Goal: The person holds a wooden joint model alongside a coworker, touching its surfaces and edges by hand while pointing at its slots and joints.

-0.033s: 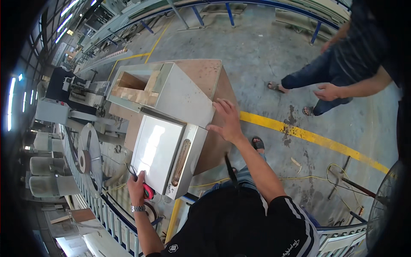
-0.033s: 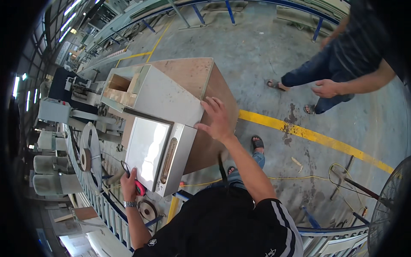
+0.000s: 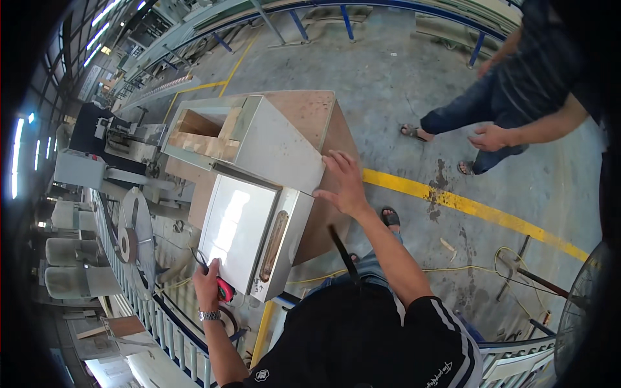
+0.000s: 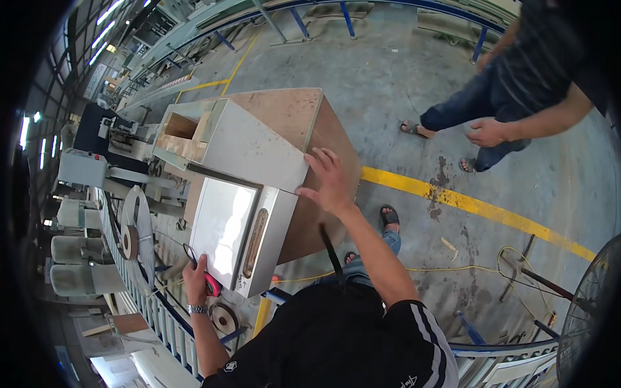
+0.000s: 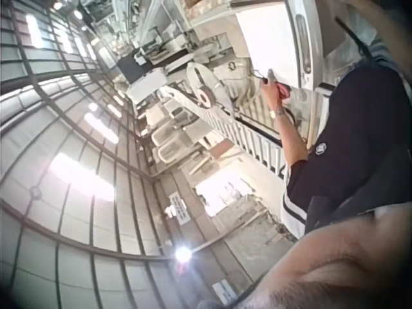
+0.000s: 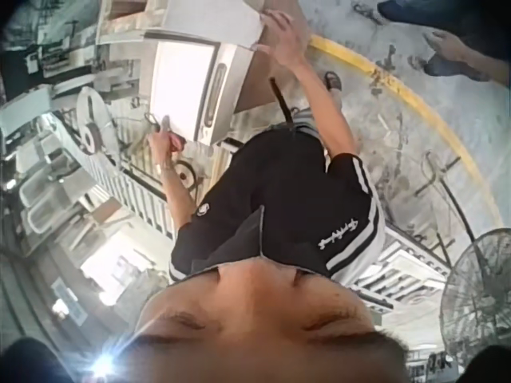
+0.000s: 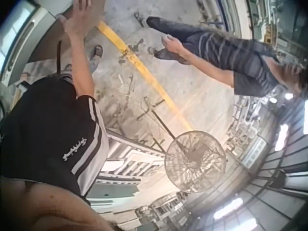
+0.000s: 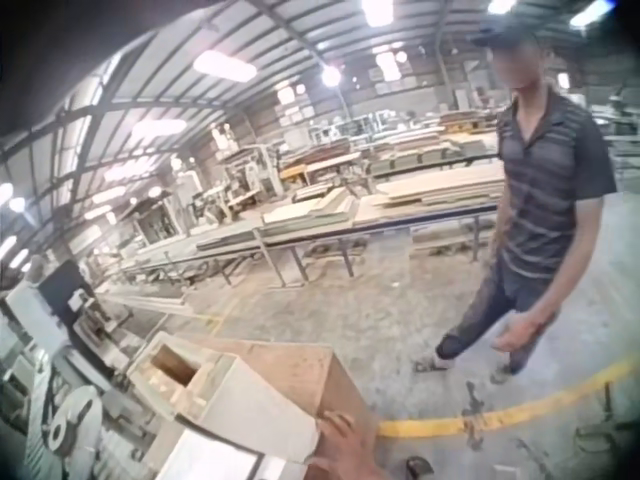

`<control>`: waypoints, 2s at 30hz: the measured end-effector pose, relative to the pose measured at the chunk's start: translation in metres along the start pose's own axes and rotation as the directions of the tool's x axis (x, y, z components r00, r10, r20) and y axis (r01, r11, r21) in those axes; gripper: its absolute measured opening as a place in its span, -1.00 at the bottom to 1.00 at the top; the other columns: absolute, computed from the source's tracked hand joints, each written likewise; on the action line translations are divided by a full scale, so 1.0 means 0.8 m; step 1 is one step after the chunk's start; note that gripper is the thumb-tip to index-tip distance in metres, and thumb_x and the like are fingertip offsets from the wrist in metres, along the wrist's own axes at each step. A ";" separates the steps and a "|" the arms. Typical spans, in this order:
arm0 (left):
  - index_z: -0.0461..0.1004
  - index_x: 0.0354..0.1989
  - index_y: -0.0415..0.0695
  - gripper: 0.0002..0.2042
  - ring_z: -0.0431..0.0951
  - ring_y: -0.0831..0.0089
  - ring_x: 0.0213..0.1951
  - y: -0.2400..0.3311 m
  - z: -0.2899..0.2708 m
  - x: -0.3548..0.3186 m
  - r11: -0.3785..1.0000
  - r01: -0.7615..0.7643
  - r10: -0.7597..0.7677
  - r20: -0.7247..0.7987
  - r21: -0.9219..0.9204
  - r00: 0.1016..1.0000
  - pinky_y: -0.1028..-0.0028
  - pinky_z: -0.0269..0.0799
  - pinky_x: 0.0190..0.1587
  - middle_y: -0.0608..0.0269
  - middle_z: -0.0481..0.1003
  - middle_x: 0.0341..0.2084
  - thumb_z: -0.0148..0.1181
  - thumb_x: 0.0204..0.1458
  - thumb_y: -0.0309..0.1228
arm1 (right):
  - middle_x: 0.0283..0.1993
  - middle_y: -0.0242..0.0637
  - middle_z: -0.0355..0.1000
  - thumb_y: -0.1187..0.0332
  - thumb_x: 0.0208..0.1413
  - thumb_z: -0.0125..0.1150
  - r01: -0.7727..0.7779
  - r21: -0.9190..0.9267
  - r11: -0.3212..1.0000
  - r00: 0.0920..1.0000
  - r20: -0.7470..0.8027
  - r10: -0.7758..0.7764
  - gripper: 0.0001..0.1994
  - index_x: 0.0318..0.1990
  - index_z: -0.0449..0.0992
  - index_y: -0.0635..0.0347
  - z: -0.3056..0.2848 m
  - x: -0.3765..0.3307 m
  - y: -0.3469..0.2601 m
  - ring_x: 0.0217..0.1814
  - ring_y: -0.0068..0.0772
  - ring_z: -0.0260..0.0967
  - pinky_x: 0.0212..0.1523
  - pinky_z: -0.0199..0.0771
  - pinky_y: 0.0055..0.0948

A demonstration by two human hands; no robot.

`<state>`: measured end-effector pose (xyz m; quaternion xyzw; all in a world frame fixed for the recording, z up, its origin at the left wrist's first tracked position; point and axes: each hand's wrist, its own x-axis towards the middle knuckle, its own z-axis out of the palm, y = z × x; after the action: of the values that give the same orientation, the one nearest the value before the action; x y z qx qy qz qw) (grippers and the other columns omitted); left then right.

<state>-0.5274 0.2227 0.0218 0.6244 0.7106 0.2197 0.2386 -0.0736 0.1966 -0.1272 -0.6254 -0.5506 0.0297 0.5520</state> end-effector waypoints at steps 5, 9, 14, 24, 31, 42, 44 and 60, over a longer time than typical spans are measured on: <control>0.38 -0.50 -0.34 -0.47 0.23 0.51 -0.46 -0.004 0.004 0.003 0.999 -0.034 0.034 -0.009 -0.024 0.999 0.32 0.22 -0.42 0.32 0.34 -0.59 0.38 0.24 -0.09 | 0.48 0.01 0.30 -0.06 -0.17 0.66 -0.047 -0.008 0.999 0.997 0.053 0.048 -0.04 0.42 0.40 0.10 0.000 -0.012 0.009 0.54 0.19 0.14 0.51 0.19 0.09; 0.35 -0.52 -0.33 -0.46 0.20 0.51 -0.47 0.002 0.003 0.002 1.000 -0.028 0.028 0.001 0.011 1.000 0.31 0.20 -0.43 0.33 0.31 -0.61 0.38 0.24 -0.08 | 0.50 0.00 0.27 -0.06 -0.19 0.67 -0.047 0.004 0.999 0.998 0.046 0.047 -0.02 0.43 0.39 0.06 -0.002 -0.011 0.009 0.56 0.19 0.12 0.52 0.18 0.09; 0.36 -0.52 -0.32 -0.47 0.20 0.52 -0.47 -0.005 -0.001 0.001 0.999 -0.016 0.016 -0.004 0.040 1.000 0.32 0.20 -0.43 0.34 0.31 -0.61 0.38 0.25 -0.09 | 0.55 0.00 0.19 -0.05 -0.26 0.71 -0.049 -0.014 0.999 0.993 0.104 0.050 0.01 0.44 0.39 -0.02 -0.009 -0.002 -0.005 0.59 0.20 0.06 0.52 0.18 0.09; 0.40 -0.48 -0.34 -0.47 0.23 0.54 -0.45 -0.010 -0.002 0.003 1.000 -0.018 0.018 0.001 -0.017 1.000 0.35 0.23 -0.42 0.35 0.35 -0.58 0.39 0.25 -0.08 | 0.16 -0.23 0.57 -0.18 0.03 0.53 -0.836 0.483 -0.258 0.197 0.705 0.681 -0.26 0.23 0.56 0.15 0.008 -0.024 -0.118 0.35 -0.19 0.38 0.33 0.25 0.07; 0.51 -0.39 -0.41 -0.48 0.35 0.57 -0.42 0.008 0.006 0.004 0.995 -0.006 0.011 0.047 -0.096 0.999 0.36 0.34 -0.38 0.30 0.49 -0.51 0.36 0.29 -0.07 | 0.12 -0.29 0.58 -0.25 -0.04 0.55 -0.902 0.419 -0.106 0.183 0.592 0.785 -0.25 0.17 0.60 0.09 0.016 -0.007 -0.124 0.27 -0.21 0.42 0.30 0.23 0.07; 0.60 -0.21 -0.50 -0.54 0.51 0.48 -0.40 -0.013 0.011 -0.011 0.965 -0.128 0.119 -0.055 -0.228 0.991 0.29 0.43 -0.34 0.13 0.63 -0.44 0.41 0.20 -0.18 | 0.13 -0.32 0.53 -0.51 -0.05 0.40 -0.990 0.134 -0.038 0.078 0.756 0.650 -0.10 0.24 0.59 0.03 0.046 -0.157 -0.225 0.24 -0.31 0.40 0.22 0.28 -0.02; 0.59 -0.16 -0.49 -0.54 0.51 0.47 -0.39 -0.018 0.015 -0.007 0.963 -0.131 0.117 -0.071 -0.234 0.991 0.29 0.44 -0.32 0.12 0.63 -0.41 0.41 0.21 -0.18 | 0.09 -0.29 0.51 -0.51 -0.05 0.40 -0.997 0.070 0.045 0.083 0.793 0.603 -0.08 0.21 0.60 0.12 0.039 -0.161 -0.236 0.20 -0.28 0.41 0.19 0.32 -0.06; 0.58 -0.09 -0.47 -0.50 0.58 0.30 -0.36 -0.022 0.025 -0.007 0.941 -0.094 0.054 -0.129 -0.326 0.990 0.25 0.52 -0.21 -0.02 0.67 -0.34 0.49 0.15 -0.16 | 0.09 -0.28 0.55 -0.51 -0.03 0.39 -0.996 0.013 0.085 0.061 0.802 0.595 -0.07 0.22 0.60 0.17 0.031 -0.152 -0.237 0.18 -0.34 0.45 0.15 0.39 -0.17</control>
<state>-0.5284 0.2155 -0.0046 0.5877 0.6525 0.3810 0.2892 -0.2615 0.0840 -0.0695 -0.5653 -0.1578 0.7257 0.3591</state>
